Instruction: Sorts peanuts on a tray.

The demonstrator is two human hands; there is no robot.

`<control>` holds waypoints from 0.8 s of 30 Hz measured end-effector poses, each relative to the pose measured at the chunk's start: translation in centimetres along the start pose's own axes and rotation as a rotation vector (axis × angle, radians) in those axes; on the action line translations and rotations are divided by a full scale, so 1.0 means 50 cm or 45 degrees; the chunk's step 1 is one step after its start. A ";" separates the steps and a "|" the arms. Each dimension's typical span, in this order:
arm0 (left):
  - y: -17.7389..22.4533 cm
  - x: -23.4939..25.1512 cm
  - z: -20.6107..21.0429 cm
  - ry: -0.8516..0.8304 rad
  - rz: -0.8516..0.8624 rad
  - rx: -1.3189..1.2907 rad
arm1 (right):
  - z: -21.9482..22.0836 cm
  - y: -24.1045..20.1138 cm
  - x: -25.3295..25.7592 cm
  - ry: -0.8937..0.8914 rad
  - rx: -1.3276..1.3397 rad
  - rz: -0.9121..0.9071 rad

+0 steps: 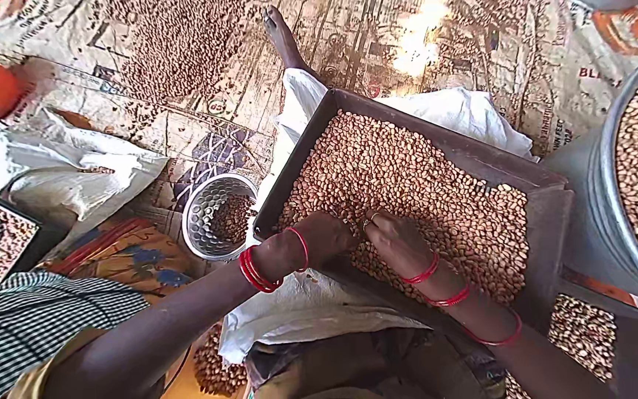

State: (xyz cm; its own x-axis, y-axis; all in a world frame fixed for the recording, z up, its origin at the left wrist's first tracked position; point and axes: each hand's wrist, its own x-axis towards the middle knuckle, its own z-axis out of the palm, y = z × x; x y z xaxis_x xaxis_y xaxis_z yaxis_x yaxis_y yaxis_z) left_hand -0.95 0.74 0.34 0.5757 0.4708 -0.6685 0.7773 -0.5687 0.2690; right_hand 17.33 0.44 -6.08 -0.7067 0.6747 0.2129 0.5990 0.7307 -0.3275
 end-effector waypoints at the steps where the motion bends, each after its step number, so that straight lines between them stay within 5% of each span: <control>1: -0.001 -0.002 0.000 0.006 0.018 0.028 | -0.001 -0.005 -0.002 -0.013 -0.016 -0.007; 10: -0.006 0.005 0.004 -0.017 0.052 0.078 | -0.037 -0.012 0.003 -0.380 0.138 0.252; 13: -0.006 0.007 0.002 -0.051 0.039 0.050 | -0.094 0.036 -0.028 -0.196 0.321 0.345; 18: -0.005 0.022 -0.014 -0.178 0.014 -0.019 | -0.304 0.120 -0.226 0.184 0.018 0.566; 21: -0.014 0.032 -0.006 -0.130 0.116 -0.095 | -0.464 0.095 -0.377 -0.154 -0.227 0.839; 24: -0.038 0.009 0.011 0.160 0.285 -0.405 | -0.513 0.073 -0.428 -0.307 -0.167 1.019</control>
State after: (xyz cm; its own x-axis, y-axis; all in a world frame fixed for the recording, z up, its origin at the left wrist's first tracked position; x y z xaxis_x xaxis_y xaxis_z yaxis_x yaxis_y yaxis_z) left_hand -2.30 1.67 -0.83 0.7508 0.4488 -0.4847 0.6576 -0.4385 0.6126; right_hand 44.31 -8.66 11.80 -0.1029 0.9641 -0.2449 0.9813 0.0582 -0.1834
